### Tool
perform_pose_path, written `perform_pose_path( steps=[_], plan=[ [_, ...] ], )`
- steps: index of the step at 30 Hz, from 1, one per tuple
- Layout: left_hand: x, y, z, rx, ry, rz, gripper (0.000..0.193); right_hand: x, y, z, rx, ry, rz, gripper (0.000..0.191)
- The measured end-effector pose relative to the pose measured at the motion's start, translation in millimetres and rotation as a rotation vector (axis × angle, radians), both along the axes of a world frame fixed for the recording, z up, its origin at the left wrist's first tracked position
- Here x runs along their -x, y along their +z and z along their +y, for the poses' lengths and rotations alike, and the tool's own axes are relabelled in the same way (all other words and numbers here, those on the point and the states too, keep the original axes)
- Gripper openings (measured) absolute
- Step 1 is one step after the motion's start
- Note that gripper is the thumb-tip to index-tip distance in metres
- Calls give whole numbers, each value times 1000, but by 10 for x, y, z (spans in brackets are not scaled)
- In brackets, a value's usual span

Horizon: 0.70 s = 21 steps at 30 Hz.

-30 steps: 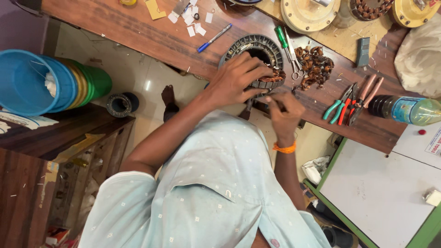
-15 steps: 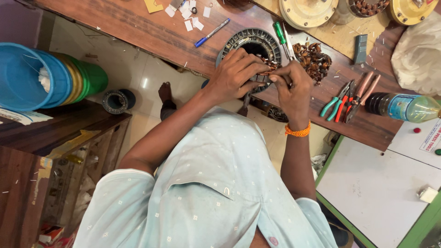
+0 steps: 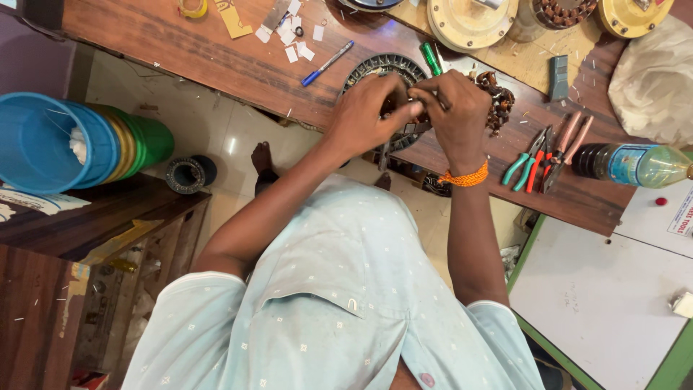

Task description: The person sits at a workbench and rewinds an electric motor stator, inserting insulated copper wire coils one at a time into the slots of the stator held in a stand, pressing each coil down into place and taking new wire turns from a pile on the bench.

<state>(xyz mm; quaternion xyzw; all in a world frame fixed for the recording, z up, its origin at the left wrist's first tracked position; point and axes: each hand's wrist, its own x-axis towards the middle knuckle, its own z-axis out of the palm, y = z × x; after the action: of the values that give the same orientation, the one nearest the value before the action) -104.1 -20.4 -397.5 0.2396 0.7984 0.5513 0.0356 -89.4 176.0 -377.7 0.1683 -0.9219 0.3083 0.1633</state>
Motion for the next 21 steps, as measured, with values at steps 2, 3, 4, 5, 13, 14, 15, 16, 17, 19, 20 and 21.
perform_pose_path(
  steps=[2, 3, 4, 5, 13, 14, 15, 16, 17, 19, 20, 21],
  plan=[
    [99, 5, 123, 29, 53, -187, 42, 0, -5, -34, 6, -62, 49, 21],
    [149, -8, 151, 40, 1, -242, 37, -15, 7, -53, 7, -79, 52, 21],
    [208, -32, 168, 50, -49, -298, 33, -43, 22, -80, 8, -95, 54, 21],
    [270, -62, 165, 59, -100, -352, 28, -73, 48, -104, 8, -109, 57, 21],
    [530, -390, -292, -306, -668, -218, 18, -688, 211, -422, 74, -53, -109, 16],
    [572, -398, -290, -286, -699, -201, 19, -729, 172, -458, 76, -45, -99, 15],
    [612, -392, -279, -251, -717, -213, 20, -763, 121, -487, 92, -92, -121, 14],
    [653, -370, -263, -213, -734, -223, 21, -790, 54, -517, 109, -137, -142, 13],
    [678, -336, -254, -175, -750, -231, 22, -812, -14, -529, 125, -180, -162, 12],
    [671, -238, -253, -165, -721, -174, 24, -859, -147, -508, 157, -152, -151, 13],
    [633, -182, -259, -161, -706, -149, 26, -889, -216, -489, 171, -138, -150, 13],
    [565, -129, -275, -44, -627, -39, 29, -908, -284, -466, 174, -167, -166, 12]
  ],
)
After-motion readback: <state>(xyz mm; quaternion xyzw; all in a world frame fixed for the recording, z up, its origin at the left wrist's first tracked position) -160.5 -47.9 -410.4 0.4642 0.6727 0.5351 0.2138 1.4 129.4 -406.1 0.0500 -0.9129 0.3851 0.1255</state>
